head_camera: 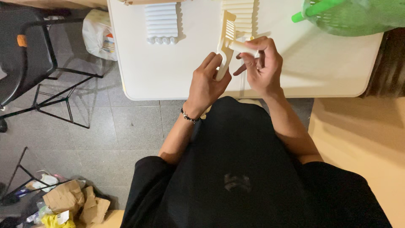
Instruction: The person assembles a small plastic shelving unit by inserting cylindrical rods into the holes of beige plastic trays. They connect multiple trays and rods to form a multi-tiered structure, then place a green plastic basket on top.
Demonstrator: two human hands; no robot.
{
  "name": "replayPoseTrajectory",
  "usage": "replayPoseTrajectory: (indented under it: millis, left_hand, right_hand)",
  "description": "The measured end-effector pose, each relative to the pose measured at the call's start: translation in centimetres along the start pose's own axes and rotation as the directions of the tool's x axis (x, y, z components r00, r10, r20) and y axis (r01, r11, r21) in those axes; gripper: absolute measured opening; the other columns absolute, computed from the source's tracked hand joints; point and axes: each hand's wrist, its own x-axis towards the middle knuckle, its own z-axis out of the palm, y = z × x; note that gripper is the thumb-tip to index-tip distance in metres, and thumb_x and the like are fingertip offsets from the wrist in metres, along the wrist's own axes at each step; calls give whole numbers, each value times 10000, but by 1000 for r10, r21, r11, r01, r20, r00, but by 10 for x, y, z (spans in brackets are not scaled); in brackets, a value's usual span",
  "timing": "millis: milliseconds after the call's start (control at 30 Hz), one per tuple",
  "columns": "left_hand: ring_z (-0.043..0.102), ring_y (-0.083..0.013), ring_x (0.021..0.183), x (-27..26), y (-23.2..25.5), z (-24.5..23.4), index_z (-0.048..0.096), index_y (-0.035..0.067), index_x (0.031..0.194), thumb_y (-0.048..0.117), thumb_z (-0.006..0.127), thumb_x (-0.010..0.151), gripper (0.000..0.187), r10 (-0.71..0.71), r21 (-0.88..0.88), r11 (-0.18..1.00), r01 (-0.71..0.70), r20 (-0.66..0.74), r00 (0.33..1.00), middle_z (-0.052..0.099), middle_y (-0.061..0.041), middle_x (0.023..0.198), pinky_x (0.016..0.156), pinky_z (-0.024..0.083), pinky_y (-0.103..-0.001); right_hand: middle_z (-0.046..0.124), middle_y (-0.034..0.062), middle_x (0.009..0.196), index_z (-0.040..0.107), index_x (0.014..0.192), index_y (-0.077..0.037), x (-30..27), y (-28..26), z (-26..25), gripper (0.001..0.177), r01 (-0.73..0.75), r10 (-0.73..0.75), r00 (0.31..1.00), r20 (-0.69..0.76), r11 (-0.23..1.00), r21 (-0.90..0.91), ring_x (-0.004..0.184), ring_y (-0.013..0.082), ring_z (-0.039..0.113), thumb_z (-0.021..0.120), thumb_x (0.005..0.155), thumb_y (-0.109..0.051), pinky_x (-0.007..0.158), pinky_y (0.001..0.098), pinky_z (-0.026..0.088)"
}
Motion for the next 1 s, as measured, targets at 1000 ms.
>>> replayPoseTrajectory:
  millis: [1000]
  left_hand:
    - [525,-108,639,0,-20,-26,456,-58,903,-51,671,931,217,-152,52,987,155,-51,987,458,-97,869,527,516,-301]
  right_hand:
    - [647,-6,853,576,1156,-44,-54,222,-18,229,-526,497,798,-341,850,8,786,94,574,731,1017,-141,736,272,493]
